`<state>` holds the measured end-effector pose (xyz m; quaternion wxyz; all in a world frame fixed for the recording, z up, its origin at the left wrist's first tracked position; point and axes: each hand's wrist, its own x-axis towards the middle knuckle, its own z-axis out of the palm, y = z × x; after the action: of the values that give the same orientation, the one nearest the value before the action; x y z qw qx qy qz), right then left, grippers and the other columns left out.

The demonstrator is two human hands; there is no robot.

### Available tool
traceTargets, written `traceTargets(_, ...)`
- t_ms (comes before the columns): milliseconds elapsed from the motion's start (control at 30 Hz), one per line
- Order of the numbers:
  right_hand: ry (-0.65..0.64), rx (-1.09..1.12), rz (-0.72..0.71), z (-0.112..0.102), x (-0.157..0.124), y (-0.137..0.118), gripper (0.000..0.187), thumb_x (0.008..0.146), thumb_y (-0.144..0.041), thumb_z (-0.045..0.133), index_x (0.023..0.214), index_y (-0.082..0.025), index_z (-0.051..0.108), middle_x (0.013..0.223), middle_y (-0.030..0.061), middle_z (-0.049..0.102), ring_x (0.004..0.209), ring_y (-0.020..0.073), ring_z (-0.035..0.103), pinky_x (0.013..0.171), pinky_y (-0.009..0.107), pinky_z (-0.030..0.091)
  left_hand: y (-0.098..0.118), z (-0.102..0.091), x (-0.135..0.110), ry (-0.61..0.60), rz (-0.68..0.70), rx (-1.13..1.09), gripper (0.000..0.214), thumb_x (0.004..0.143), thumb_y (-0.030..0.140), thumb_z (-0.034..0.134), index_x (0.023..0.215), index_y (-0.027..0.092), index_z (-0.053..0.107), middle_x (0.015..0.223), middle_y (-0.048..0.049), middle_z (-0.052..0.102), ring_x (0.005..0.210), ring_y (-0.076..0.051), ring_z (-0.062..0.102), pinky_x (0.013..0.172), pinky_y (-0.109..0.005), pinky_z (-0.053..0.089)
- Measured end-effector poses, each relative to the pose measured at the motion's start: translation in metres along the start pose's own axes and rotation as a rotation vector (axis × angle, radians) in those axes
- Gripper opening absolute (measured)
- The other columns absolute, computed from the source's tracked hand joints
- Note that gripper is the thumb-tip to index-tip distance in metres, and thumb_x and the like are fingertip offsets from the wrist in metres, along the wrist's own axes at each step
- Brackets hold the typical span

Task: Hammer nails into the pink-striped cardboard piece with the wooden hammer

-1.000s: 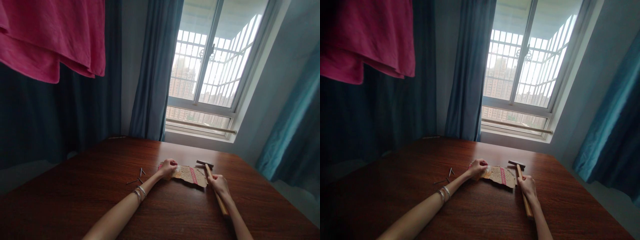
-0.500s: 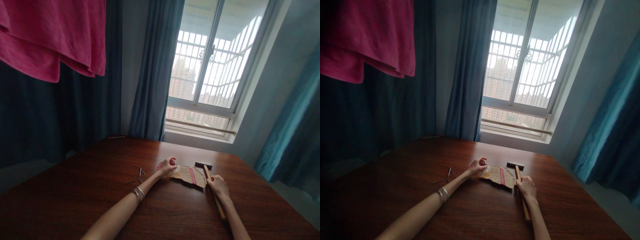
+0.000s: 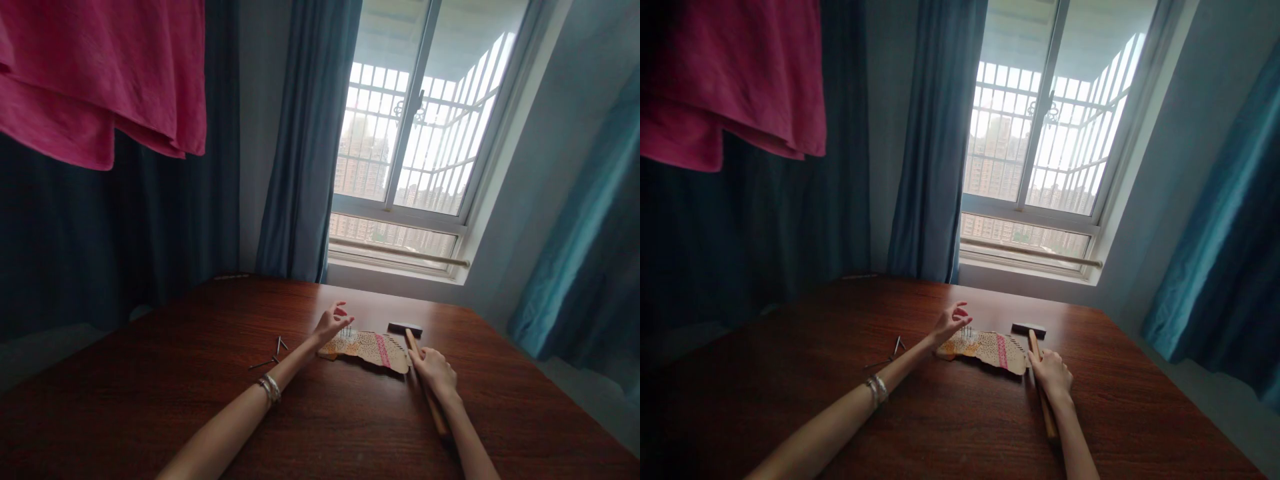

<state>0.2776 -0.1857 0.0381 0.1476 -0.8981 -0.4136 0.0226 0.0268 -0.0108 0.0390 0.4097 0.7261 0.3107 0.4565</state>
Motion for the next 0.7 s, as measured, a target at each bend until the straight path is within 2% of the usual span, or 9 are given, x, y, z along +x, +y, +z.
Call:
traceTargets(100,0.071,0.024,0.004,-0.003,0.0,0.0,0.055,0.081,-0.057,0.033,0.109,-0.021,0.062,0.106,0.0165,0.063,0.094,0.032,0.061,0.075,0.042,0.046,0.018,-0.022,0.008,0.067,0.009,0.022,0.032,0.074,0.035,0.055,0.094,0.012,0.064,0.09,-0.0091,0.065,0.086,-0.019,0.06,0.075,-0.028,0.047)
traceTargets(200,0.123,0.042,-0.01,-0.005,-0.001,-0.001,0.052,0.082,-0.053,0.032,0.112,-0.021,0.06,0.108,0.0154,0.062,0.095,0.0305,0.061,0.076,0.04,0.046,0.027,-0.054,0.005,0.077,-0.013,0.114,0.026,0.07,0.027,0.052,0.087,0.012,0.066,0.085,-0.0077,0.067,0.08,-0.018,0.059,0.07,-0.026,0.046)
traceTargets(333,0.131,0.079,-0.046,-0.005,-0.003,-0.004,0.046,0.084,-0.048,0.032,0.109,-0.023,0.062,0.106,0.0131,0.063,0.094,0.0291,0.061,0.074,0.037,0.045,0.028,-0.106,-0.015,-0.077,-0.101,0.368,0.026,0.065,0.029,0.053,0.078,0.012,0.068,0.071,-0.0051,0.066,0.066,-0.016,0.057,0.06,-0.025,0.042)
traceTargets(500,0.115,0.124,-0.08,-0.004,-0.006,-0.007,0.043,0.084,-0.047,0.033,0.104,-0.024,0.064,0.101,0.0116,0.065,0.093,0.0274,0.062,0.073,0.034,0.044,0.018,-0.169,-0.05,-0.252,-0.224,0.6,0.023,0.058,0.03,0.057,0.067,0.013,0.069,0.064,-0.0029,0.066,0.065,-0.017,0.057,0.061,-0.023,0.04)
traceTargets(600,0.116,0.134,-0.086,-0.002,-0.005,-0.007,0.042,0.084,-0.047,0.035,0.101,-0.024,0.065,0.1,0.0111,0.066,0.092,0.0269,0.062,0.072,0.033,0.043,0.013,-0.194,-0.072,-0.382,-0.284,0.605,0.023,0.057,0.032,0.059,0.065,0.013,0.069,0.062,-0.0019,0.065,0.063,-0.017,0.057,0.059,-0.023,0.039)
traceTargets(700,0.12,0.142,-0.096,0.001,-0.005,-0.007,0.041,0.083,-0.048,0.035,0.099,-0.024,0.065,0.098,0.0105,0.067,0.089,0.0265,0.062,0.069,0.032,0.043,0.012,-0.204,-0.092,-0.477,-0.298,0.588,0.022,0.056,0.032,0.06,0.066,0.014,0.069,0.061,-0.0006,0.064,0.061,-0.016,0.057,0.056,-0.022,0.038)
